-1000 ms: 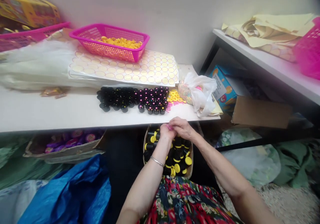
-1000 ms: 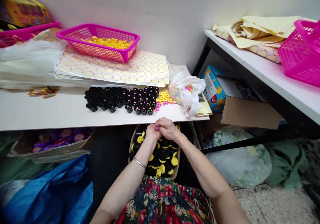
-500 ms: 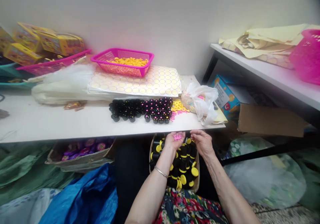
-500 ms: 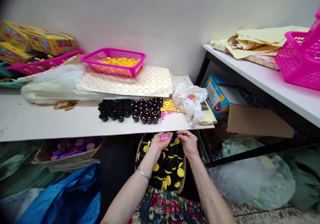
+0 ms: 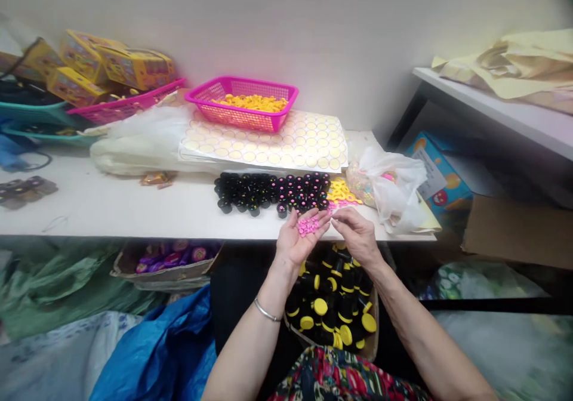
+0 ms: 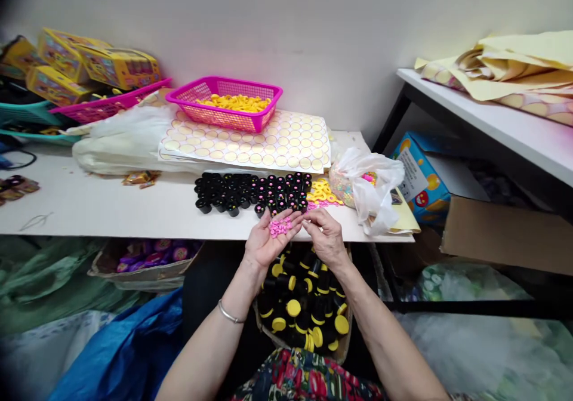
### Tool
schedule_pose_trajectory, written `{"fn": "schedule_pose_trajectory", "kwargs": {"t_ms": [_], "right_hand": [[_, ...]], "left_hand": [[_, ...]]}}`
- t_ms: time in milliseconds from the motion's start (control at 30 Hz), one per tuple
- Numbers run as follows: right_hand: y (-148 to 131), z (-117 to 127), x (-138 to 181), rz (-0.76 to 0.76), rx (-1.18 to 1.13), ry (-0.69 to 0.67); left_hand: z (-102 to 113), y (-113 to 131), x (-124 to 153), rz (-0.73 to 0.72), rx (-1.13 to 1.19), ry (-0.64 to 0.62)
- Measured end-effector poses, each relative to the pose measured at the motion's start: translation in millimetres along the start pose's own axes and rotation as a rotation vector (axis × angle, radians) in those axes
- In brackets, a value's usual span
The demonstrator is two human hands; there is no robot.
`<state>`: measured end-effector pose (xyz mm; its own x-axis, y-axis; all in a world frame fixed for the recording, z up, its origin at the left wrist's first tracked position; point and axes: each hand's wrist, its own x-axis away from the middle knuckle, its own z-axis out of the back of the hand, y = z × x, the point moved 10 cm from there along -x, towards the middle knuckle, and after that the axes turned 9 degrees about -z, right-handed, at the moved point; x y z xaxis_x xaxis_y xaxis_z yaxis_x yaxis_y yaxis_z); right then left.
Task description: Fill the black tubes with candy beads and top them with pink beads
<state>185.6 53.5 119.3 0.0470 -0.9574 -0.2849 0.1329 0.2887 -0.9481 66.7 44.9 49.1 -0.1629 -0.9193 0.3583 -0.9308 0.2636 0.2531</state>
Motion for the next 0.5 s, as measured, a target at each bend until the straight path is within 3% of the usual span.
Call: {"fn": "schedule_pose_trajectory", "kwargs": {"t_ms": [100, 267, 400, 500], "right_hand": [[-15.4, -39.7, -14.6, 0.141, 0.167, -0.069], [-14.0, -96.6, -41.4, 0.25, 0.558, -0.157], [-14.7, -131.2, -53.2, 0.382, 0.893, -0.266], [-17.4, -146.9, -53.7, 0.481, 1.013, -0.327]], "left_hand": [[3.7, 30.6, -4.3, -0.048, -0.02, 0.01], [8.2, 58.8, -18.4, -0.041, -0.002, -0.035], [12.5, 75.7, -27.8, -0.055, 0.009, -0.018], [15.3, 81.9, -29.8, -0.049, 0.0, -0.006]]}}
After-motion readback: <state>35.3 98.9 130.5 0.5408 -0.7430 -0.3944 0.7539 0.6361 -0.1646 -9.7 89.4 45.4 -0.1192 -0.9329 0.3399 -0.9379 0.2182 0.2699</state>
